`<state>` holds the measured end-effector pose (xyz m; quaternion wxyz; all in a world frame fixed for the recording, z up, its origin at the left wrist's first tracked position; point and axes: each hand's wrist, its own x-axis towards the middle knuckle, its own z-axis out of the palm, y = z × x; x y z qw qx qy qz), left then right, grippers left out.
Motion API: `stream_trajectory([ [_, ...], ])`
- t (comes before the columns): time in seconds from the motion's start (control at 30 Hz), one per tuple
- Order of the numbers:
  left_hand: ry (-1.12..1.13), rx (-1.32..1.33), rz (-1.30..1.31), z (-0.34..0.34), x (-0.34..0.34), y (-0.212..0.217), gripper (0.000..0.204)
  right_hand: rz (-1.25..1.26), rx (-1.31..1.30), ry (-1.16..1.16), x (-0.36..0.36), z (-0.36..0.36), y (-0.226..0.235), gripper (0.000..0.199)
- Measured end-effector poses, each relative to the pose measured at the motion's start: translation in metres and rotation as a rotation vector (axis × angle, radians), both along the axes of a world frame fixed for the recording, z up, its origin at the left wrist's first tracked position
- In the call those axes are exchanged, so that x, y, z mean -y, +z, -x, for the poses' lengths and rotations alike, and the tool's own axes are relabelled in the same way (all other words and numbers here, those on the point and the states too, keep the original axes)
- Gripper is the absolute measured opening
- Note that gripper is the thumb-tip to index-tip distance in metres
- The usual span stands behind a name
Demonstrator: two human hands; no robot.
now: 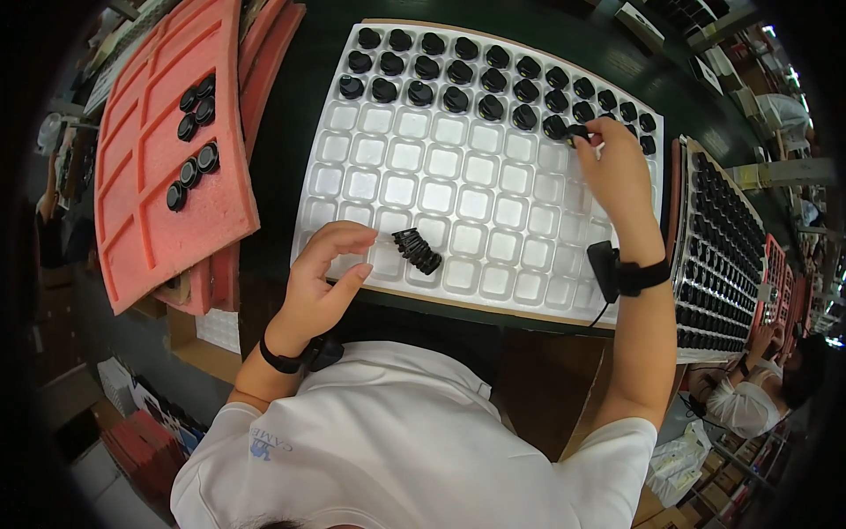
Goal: Sorting and arranging small electronic components into organizational trays at a manufacturing workstation.
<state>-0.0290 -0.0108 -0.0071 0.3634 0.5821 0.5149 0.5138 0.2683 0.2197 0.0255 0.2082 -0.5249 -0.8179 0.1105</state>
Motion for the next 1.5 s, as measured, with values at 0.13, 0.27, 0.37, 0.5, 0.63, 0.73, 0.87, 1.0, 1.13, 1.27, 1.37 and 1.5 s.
stream_trajectory([
  [0.13, 0.008, -0.107, 0.007, 0.001, -0.001, 0.006, 0.03, -0.007, 0.159, -0.1, -0.013, -0.007, -0.007, 0.02],
  [0.27, 0.008, -0.219, -0.1, -0.001, -0.002, 0.008, 0.029, 0.013, 0.169, -0.094, -0.015, -0.008, -0.01, 0.021],
  [0.37, -0.034, -0.317, -0.128, -0.005, -0.003, 0.01, 0.031, -0.013, 0.169, -0.079, -0.011, -0.009, -0.01, 0.023],
  [0.5, -0.098, -0.437, -0.112, -0.01, -0.003, 0.013, 0.033, -0.193, 0.119, 0.141, 0.034, 0.02, 0.007, 0.03],
  [0.63, -0.138, -0.593, -0.169, -0.016, -0.004, 0.014, 0.035, -0.006, -0.016, 0.382, 0.105, 0.054, 0.014, 0.031],
  [0.73, -0.177, -0.672, -0.203, -0.02, -0.007, 0.018, 0.036, 0.108, -0.068, 0.42, 0.144, 0.073, 0.009, 0.028],
  [0.87, -0.183, -0.767, -0.245, -0.024, -0.008, 0.013, 0.036, 0.13, -0.094, 0.342, 0.162, 0.086, -0.011, 0.026],
  [1.0, -0.177, -0.805, -0.256, -0.024, -0.007, 0.008, 0.038, 0.148, -0.151, 0.31, 0.164, 0.085, -0.017, 0.029],
  [1.13, -0.181, -0.82, -0.252, -0.024, -0.006, 0.008, 0.039, 0.18, -0.25, 0.315, 0.162, 0.079, -0.025, 0.029],
  [1.27, -0.18, -0.822, -0.248, -0.024, -0.006, 0.008, 0.04, 0.339, -0.416, 0.246, 0.164, 0.071, -0.02, 0.025],
  [1.37, -0.18, -0.816, -0.246, -0.025, -0.006, 0.008, 0.04, 0.542, -0.653, 0.185, 0.166, 0.065, -0.015, 0.023],
  [1.5, -0.181, -0.796, -0.246, -0.023, -0.007, 0.011, 0.04, 0.794, -1.027, 0.142, 0.168, 0.066, -0.009, 0.022],
])
